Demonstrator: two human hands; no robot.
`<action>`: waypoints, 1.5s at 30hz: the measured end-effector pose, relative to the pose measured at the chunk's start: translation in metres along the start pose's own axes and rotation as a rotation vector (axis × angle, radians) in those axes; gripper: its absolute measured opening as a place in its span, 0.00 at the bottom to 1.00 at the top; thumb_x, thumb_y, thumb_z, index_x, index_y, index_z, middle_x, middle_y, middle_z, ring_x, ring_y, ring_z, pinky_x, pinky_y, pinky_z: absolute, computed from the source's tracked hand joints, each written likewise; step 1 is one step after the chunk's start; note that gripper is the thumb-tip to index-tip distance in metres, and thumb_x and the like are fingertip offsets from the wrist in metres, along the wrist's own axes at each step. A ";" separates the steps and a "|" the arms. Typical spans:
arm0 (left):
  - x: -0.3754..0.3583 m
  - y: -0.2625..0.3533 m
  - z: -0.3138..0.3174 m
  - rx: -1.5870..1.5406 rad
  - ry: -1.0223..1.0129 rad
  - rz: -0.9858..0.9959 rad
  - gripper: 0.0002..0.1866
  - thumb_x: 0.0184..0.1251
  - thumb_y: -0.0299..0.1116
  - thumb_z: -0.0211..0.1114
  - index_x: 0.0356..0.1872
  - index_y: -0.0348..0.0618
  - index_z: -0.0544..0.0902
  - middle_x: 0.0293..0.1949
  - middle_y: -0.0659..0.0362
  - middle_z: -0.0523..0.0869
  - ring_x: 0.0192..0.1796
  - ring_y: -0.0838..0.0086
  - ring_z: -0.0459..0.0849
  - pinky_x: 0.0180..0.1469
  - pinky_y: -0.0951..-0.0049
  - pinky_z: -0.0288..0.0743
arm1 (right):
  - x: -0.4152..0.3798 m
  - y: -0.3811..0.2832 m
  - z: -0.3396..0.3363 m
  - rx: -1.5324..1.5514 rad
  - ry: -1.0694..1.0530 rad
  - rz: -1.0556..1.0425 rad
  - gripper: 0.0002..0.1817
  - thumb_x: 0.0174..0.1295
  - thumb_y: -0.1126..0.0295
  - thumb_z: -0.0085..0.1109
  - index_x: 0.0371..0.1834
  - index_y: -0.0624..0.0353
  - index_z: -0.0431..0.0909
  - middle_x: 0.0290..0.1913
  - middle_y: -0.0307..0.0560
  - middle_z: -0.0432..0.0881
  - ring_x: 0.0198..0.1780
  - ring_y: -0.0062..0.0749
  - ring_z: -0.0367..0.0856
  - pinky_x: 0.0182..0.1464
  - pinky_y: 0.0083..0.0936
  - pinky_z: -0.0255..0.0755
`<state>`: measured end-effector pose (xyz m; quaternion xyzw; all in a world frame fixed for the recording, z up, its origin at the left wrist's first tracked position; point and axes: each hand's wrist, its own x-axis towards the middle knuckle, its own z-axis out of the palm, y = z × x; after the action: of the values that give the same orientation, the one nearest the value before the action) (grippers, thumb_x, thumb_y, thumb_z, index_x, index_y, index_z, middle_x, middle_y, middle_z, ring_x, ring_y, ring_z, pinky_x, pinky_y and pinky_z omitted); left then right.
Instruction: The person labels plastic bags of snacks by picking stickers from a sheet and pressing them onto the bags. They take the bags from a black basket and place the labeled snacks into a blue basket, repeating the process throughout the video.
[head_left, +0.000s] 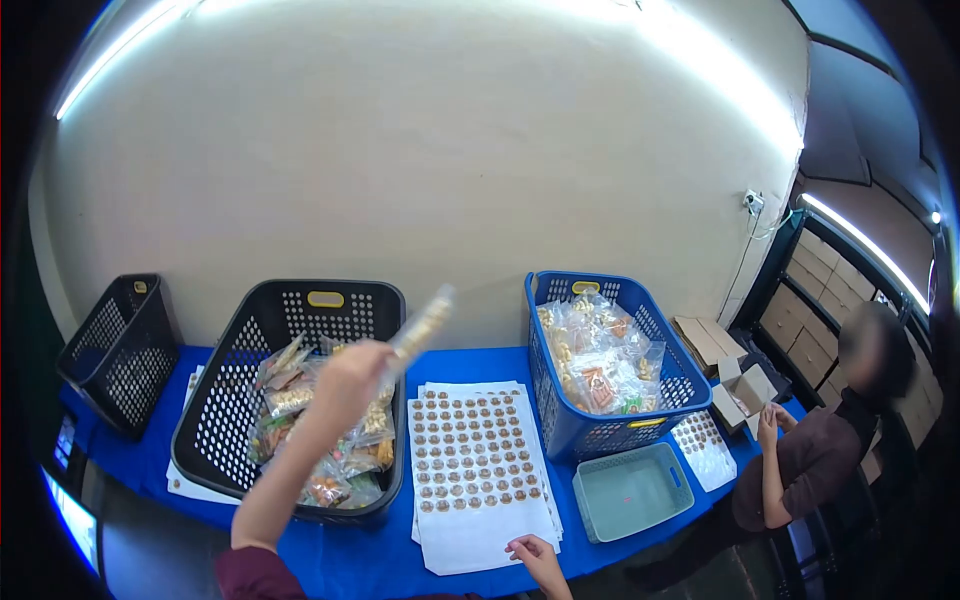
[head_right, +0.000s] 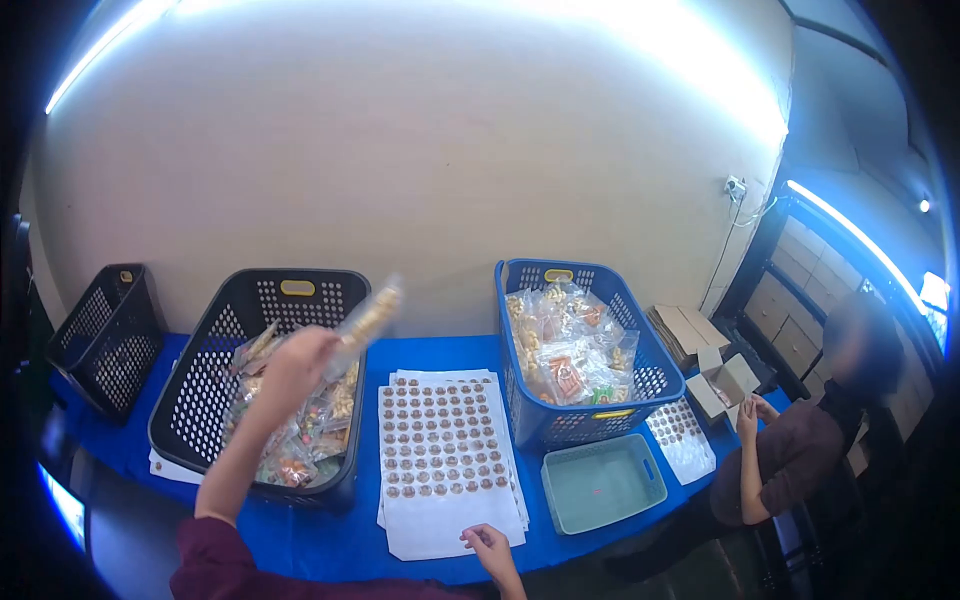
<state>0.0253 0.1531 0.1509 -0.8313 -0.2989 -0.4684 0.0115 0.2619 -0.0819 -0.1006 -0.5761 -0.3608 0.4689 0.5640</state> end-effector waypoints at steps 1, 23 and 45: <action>-0.012 0.011 0.005 -0.053 -0.026 0.097 0.09 0.47 0.21 0.58 0.33 0.39 0.77 0.28 0.53 0.79 0.31 0.61 0.78 0.33 0.68 0.72 | 0.000 -0.008 0.001 -0.010 -0.041 0.047 0.10 0.61 0.69 0.47 0.34 0.66 0.75 0.32 0.45 0.79 0.32 0.22 0.74 0.39 0.19 0.69; -0.219 0.098 0.112 -1.265 -0.303 -0.907 0.37 0.53 0.23 0.61 0.62 0.42 0.50 0.64 0.48 0.48 0.58 0.60 0.65 0.58 0.67 0.62 | -0.025 -0.016 0.020 0.536 -0.306 0.267 0.25 0.57 0.70 0.55 0.56 0.64 0.59 0.49 0.45 0.73 0.46 0.27 0.75 0.48 0.23 0.70; -0.173 0.041 -0.020 -1.157 0.653 -0.758 0.26 0.61 0.28 0.53 0.60 0.42 0.57 0.54 0.56 0.68 0.55 0.69 0.69 0.54 0.68 0.67 | 0.052 -0.005 0.066 -0.387 -0.182 -0.266 0.47 0.51 0.73 0.60 0.65 0.59 0.31 0.32 0.45 0.78 0.29 0.22 0.74 0.34 0.16 0.67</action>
<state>-0.0351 0.0292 0.0369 -0.3650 -0.2521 -0.7441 -0.4995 0.2156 -0.0122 -0.0971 -0.5762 -0.5660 0.3626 0.4649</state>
